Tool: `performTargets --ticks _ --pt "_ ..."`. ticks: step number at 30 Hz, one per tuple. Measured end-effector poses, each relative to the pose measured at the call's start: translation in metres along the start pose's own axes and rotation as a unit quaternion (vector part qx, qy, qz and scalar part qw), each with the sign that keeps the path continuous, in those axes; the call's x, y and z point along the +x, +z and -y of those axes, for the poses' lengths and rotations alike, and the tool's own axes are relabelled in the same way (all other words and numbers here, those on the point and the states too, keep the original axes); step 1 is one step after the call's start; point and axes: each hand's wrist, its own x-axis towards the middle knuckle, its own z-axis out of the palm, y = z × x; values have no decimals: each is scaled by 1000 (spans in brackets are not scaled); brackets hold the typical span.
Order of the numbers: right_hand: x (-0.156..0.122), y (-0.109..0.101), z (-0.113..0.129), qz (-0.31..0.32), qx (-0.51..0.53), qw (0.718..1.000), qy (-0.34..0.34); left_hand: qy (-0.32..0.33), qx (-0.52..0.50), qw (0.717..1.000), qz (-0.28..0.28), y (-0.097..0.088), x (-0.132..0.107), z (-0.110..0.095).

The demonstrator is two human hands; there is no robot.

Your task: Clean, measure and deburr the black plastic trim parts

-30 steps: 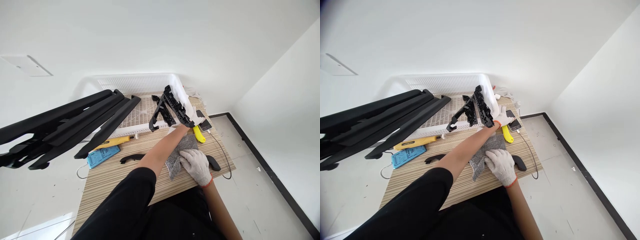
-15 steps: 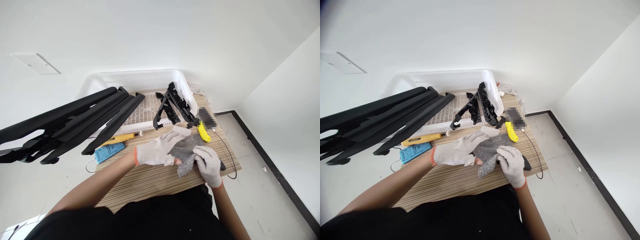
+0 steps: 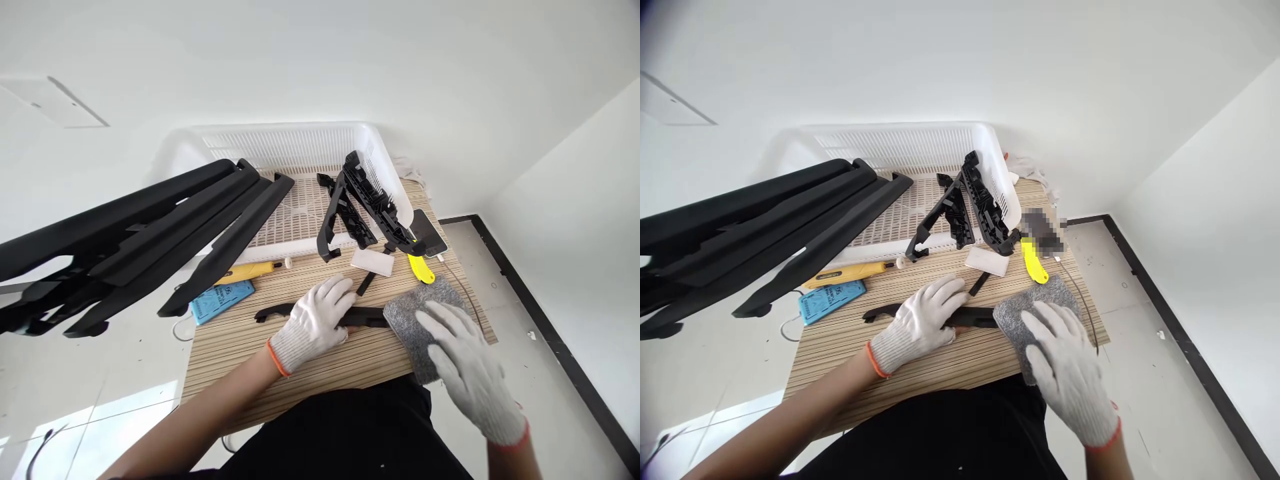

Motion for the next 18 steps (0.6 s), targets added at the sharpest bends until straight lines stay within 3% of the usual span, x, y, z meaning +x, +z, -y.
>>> performTargets --ticks 4,8,14,18 --pt "24 38 16 -46 -8 998 41 28 22 999 -11 10 5 -4" --pt "38 63 23 -66 -7 998 2 63 44 997 -23 15 4 -4" --pt "61 77 47 -41 -2 996 -73 90 69 991 -75 19 4 -4" --pt "64 71 37 -27 10 994 -104 81 74 991 -76 19 1 -1"
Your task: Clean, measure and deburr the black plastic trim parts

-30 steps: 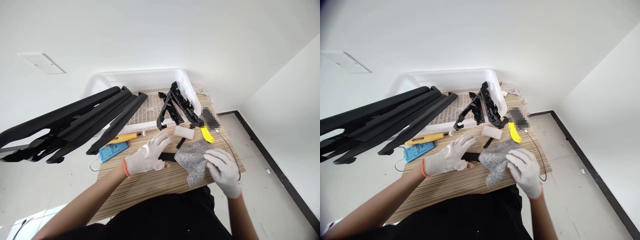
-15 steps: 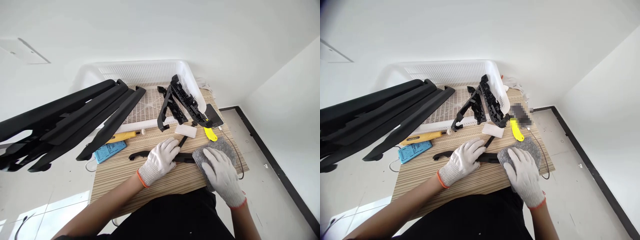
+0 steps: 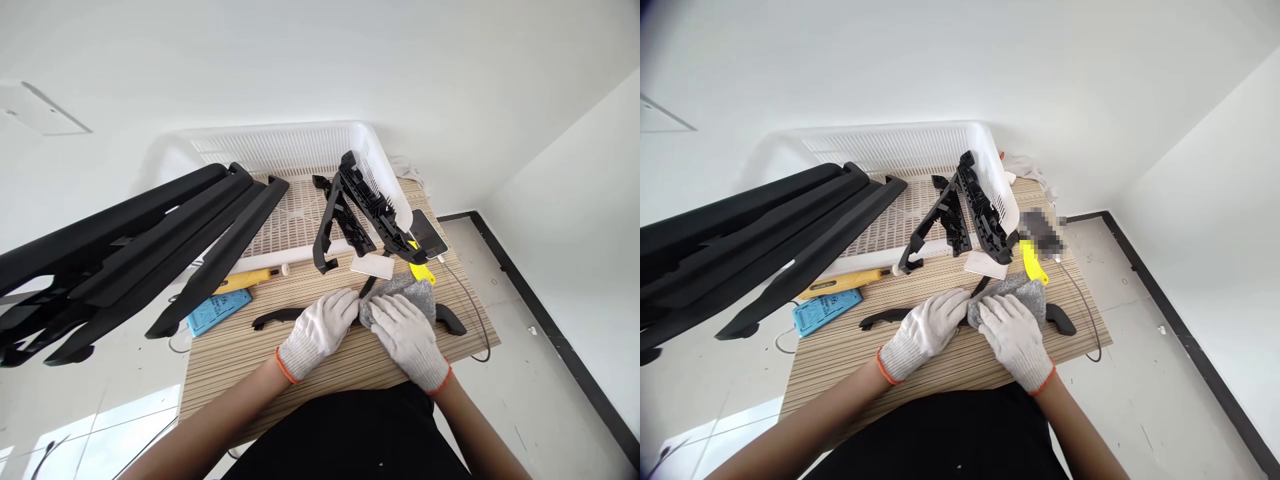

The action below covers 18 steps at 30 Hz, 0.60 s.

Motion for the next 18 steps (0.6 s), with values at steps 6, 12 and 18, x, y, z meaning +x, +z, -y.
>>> performTargets --ticks 6,12,18 --pt "-55 -36 -61 29 -38 998 48 -14 -17 1000 22 0 -3 0" --pt "-78 -36 -71 9 -77 994 82 7 -2 1000 9 1 -2 1" --pt "-50 -18 -44 -24 -78 997 15 35 -28 998 37 -5 -6 -1"
